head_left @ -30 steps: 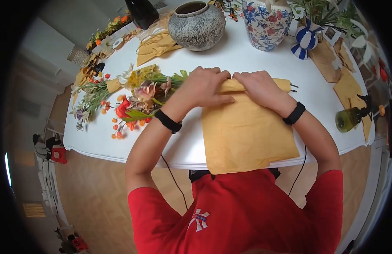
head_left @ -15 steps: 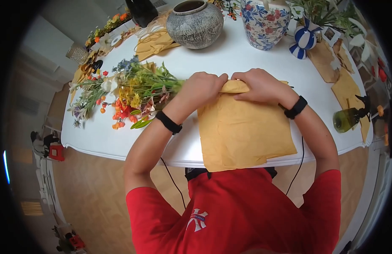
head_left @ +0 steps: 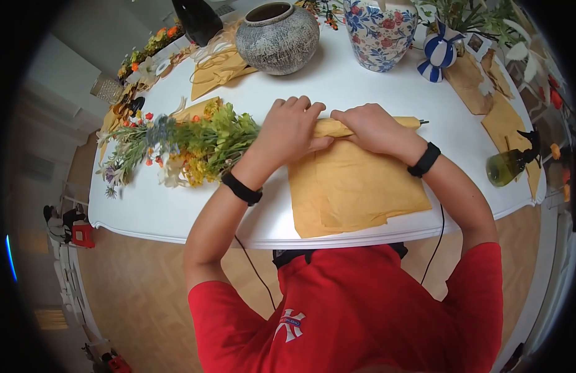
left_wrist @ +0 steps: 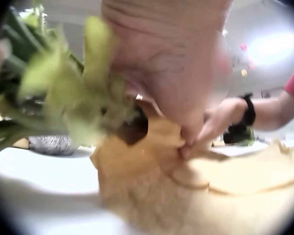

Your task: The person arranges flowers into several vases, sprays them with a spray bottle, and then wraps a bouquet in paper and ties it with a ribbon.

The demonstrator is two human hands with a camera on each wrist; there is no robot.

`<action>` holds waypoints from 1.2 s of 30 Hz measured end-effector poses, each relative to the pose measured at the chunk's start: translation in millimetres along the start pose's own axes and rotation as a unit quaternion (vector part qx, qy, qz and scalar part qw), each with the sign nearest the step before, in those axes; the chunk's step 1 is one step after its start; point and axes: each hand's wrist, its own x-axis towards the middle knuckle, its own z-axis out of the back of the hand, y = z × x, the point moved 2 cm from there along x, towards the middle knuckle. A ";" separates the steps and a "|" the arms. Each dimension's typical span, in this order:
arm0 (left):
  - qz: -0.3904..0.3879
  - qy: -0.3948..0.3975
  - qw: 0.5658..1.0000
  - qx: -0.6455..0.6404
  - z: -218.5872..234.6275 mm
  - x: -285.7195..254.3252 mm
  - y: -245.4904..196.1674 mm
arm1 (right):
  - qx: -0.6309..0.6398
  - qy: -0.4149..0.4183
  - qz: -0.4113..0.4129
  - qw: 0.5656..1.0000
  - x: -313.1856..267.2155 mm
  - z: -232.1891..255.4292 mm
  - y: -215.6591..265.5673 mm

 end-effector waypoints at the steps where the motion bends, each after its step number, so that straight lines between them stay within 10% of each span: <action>1: 0.017 0.052 0.998 -0.028 5.1 3.8 4.9 | -0.019 -0.031 0.009 0.999 -2.0 -0.6 2.3; 5: 0.103 0.322 0.921 -0.192 11.8 22.1 19.8 | -0.060 -0.111 0.031 0.992 -5.9 1.1 11.4; 9: 0.061 0.255 0.951 -0.163 4.8 12.2 7.7 | 0.021 -0.107 0.034 0.993 -10.3 9.4 11.0; 18: -0.031 0.066 0.991 0.109 -17.2 -26.1 -25.0 | 0.162 0.187 -0.037 0.968 3.3 14.3 -0.3; 24: -0.031 -0.004 0.999 0.021 -14.8 -25.6 -10.0 | 0.031 0.053 -0.029 0.998 -0.9 1.1 11.4; 33: 0.130 0.299 0.934 -0.148 8.7 17.2 25.7 | -0.072 -0.177 0.007 0.981 10.4 -15.2 11.9; 36: 0.093 0.197 0.963 -0.161 -3.5 13.0 32.4 | -0.024 -0.184 0.027 0.982 14.7 -1.0 8.2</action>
